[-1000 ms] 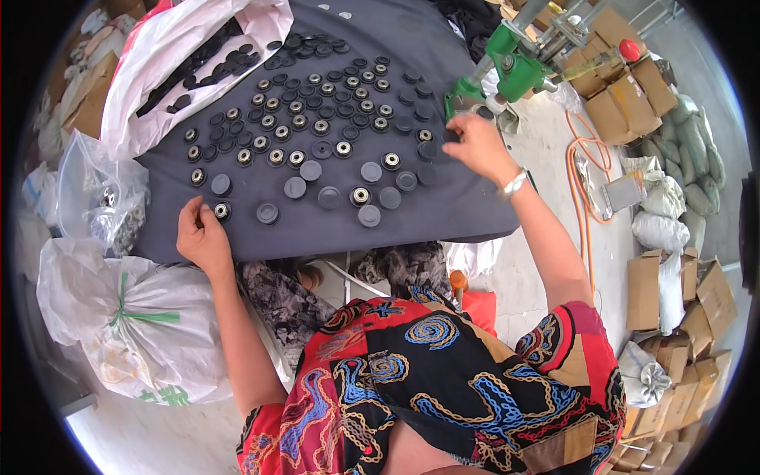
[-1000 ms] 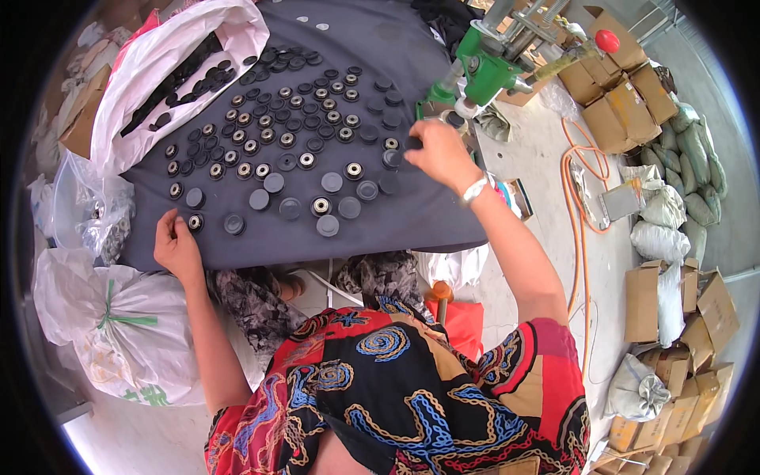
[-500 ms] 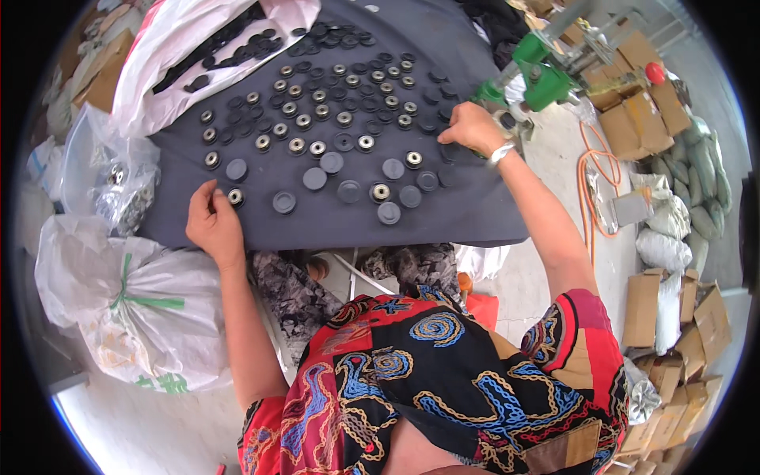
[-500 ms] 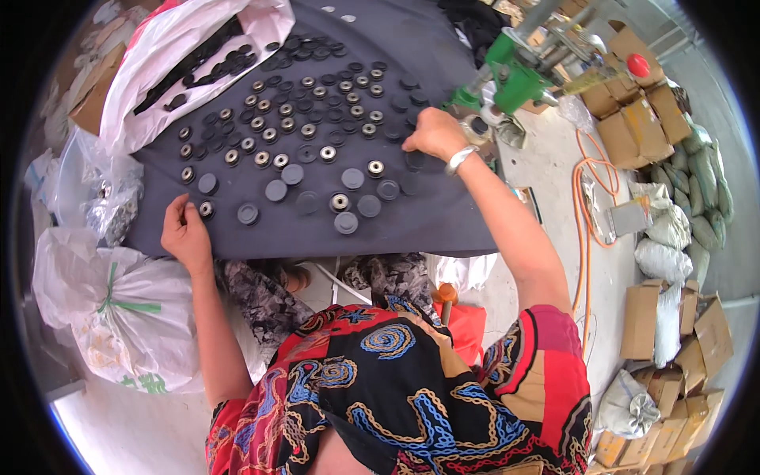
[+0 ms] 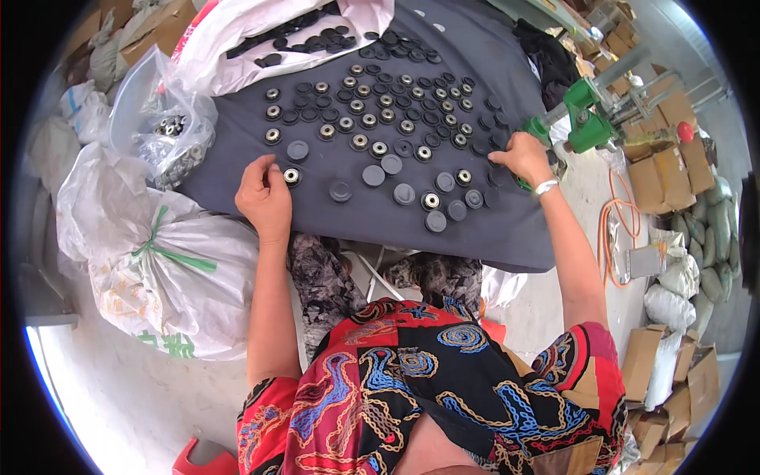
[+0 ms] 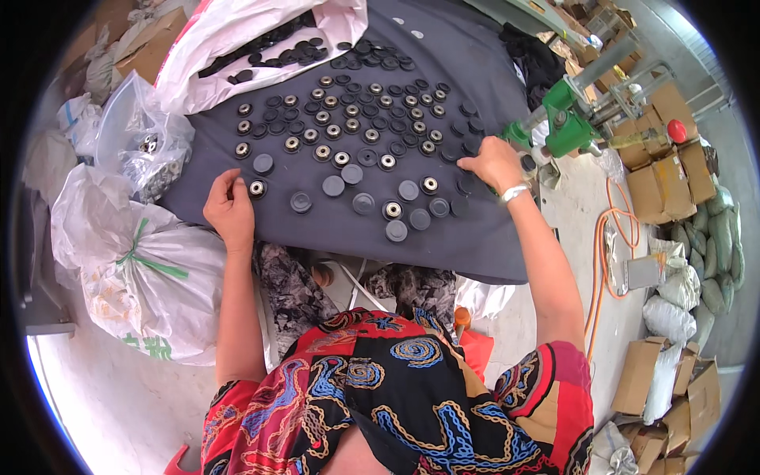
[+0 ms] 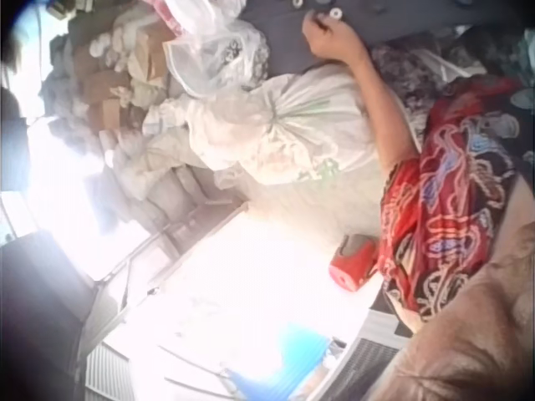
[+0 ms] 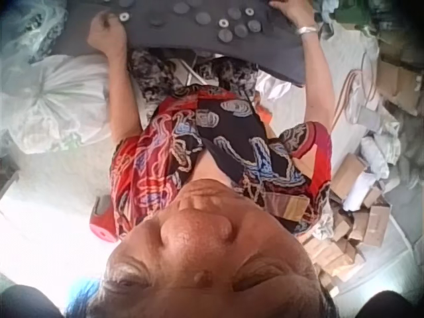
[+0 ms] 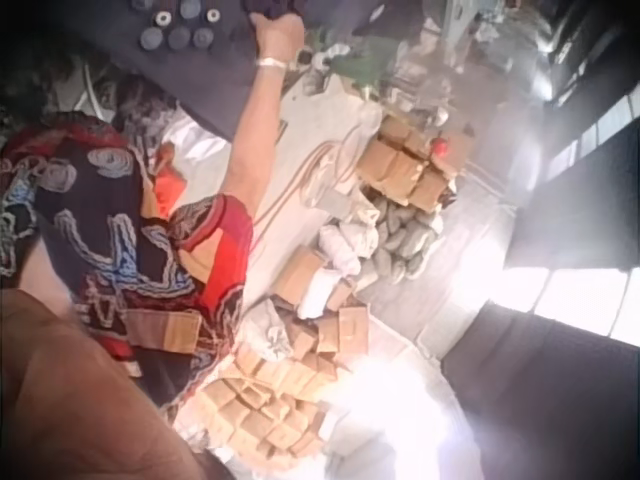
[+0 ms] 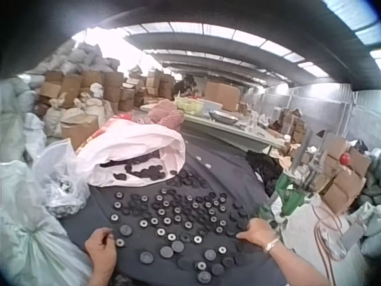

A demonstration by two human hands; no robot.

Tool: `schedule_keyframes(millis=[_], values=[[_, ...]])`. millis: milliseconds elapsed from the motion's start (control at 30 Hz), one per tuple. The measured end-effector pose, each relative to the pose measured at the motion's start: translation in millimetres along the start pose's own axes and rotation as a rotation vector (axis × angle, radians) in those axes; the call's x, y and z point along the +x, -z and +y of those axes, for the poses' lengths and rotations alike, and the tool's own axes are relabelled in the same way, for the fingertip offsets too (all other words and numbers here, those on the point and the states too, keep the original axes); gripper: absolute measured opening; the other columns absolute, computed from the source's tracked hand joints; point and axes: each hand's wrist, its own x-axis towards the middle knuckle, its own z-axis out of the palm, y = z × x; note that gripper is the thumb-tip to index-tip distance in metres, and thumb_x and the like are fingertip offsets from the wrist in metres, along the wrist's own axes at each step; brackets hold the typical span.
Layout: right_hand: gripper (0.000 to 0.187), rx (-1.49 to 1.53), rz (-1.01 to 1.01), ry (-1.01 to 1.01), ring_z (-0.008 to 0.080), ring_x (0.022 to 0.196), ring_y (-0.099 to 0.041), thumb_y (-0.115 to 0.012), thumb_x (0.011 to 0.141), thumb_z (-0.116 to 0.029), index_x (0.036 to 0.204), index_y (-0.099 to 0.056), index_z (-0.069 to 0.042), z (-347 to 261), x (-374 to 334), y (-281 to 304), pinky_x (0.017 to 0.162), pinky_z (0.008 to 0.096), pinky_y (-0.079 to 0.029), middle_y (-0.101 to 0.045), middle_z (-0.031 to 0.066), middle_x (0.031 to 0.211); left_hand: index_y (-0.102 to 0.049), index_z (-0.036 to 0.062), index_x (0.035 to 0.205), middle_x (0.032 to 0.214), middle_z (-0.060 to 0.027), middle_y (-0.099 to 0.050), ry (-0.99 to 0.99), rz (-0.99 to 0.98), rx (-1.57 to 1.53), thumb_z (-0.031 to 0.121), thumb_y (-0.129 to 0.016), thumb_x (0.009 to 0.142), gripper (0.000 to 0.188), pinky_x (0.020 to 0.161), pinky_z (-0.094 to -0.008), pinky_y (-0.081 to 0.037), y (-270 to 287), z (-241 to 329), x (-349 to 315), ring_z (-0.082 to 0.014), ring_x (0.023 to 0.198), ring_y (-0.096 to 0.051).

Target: The person uses a rubber mallet to tap metal snap fasteners onto a gray fabric sheet laid on a table. They then pick up black plastic caps from a white bag and place them over the fasteners, arranging them in rows.

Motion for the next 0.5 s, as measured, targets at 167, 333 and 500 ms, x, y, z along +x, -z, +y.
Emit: schedule_keyframes(millis=[167,333,500], values=[[0.032,0.159,0.223,0.240,0.0352,0.076,-0.065,-0.075,0.072,-0.027,0.081,-0.064,0.002,-32,-26,18,0.069,0.0412,-0.050,-0.067,0.0184,0.077,-0.068,0.0003,0.091,0.076,-0.0071,-0.066,0.139,0.012,-0.181,0.001,-0.062,0.082,0.011,0.062,-0.0249,-0.048,6,3,3,-0.0120,0.063,-0.058],[0.023,0.346,0.264,0.383,0.0321,0.072,-0.065,-0.072,0.074,-0.021,0.081,-0.064,-0.001,-53,-31,14,0.067,0.0401,-0.049,-0.066,0.0154,0.075,-0.069,0.0024,0.090,0.076,-0.0083,-0.065,-0.182,0.268,0.069,0.006,-0.061,0.084,0.010,0.061,-0.0301,-0.047,38,63,59,-0.0184,0.063,-0.059],[0.018,0.452,0.306,0.490,0.0296,0.071,-0.063,-0.069,0.076,-0.017,0.082,-0.064,0.000,-65,-38,30,0.066,0.0392,-0.048,-0.064,0.0141,0.076,-0.070,0.0047,0.097,0.100,-0.0191,-0.068,-0.055,-0.191,0.840,0.021,-0.049,0.087,0.028,0.078,-0.0472,-0.050,73,-17,203,-0.0360,0.089,-0.066]])
